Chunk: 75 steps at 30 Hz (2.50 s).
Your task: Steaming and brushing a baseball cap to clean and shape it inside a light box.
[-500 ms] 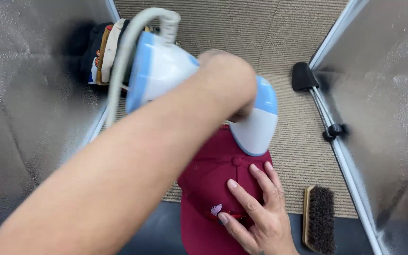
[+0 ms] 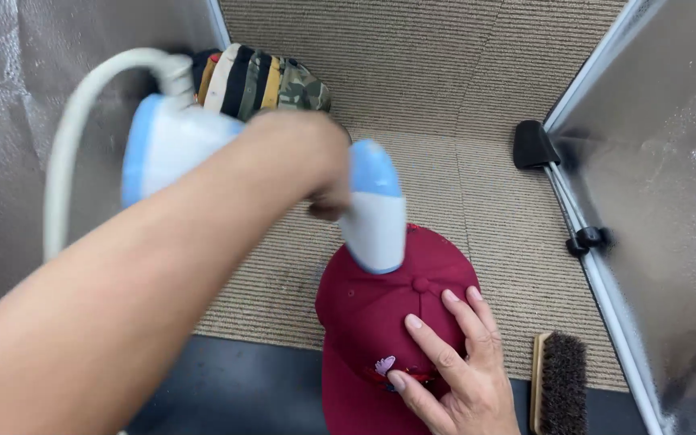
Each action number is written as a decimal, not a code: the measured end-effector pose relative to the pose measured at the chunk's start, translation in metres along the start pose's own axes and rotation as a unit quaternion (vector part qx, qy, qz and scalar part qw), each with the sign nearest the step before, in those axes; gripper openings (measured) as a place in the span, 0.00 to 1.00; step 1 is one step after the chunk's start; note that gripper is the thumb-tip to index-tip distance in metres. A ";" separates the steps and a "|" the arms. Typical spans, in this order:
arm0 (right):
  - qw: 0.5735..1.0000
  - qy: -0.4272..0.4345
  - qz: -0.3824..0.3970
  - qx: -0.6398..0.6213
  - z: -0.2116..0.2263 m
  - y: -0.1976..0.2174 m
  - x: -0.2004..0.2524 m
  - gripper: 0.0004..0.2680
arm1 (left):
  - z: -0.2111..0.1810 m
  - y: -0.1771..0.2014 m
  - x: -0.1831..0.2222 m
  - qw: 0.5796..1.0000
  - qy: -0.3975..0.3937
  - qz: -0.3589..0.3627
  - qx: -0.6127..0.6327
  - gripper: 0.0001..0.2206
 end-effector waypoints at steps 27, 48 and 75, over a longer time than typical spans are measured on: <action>0.998 0.020 -0.025 0.048 -0.012 -0.004 0.005 0.23 | 0.039 -0.045 -0.047 0.983 -0.007 0.059 0.176 0.22; 0.976 -0.168 0.126 -0.066 -0.047 -0.008 -0.067 0.22 | -0.033 -0.287 0.050 0.551 0.081 0.157 0.816 0.14; 0.980 -0.158 0.107 -0.051 -0.041 -0.004 -0.061 0.22 | -0.018 -0.281 0.017 0.602 0.041 0.178 0.778 0.15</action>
Point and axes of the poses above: each hand's wrist, its own x-axis away from the middle knuckle, its own y-axis out of the back of the hand, z = x × y, the point moved 8 cm from there along -x, towards the middle knuckle, and after that the axes turned 8 degrees about -x, right-handed, at the moved point
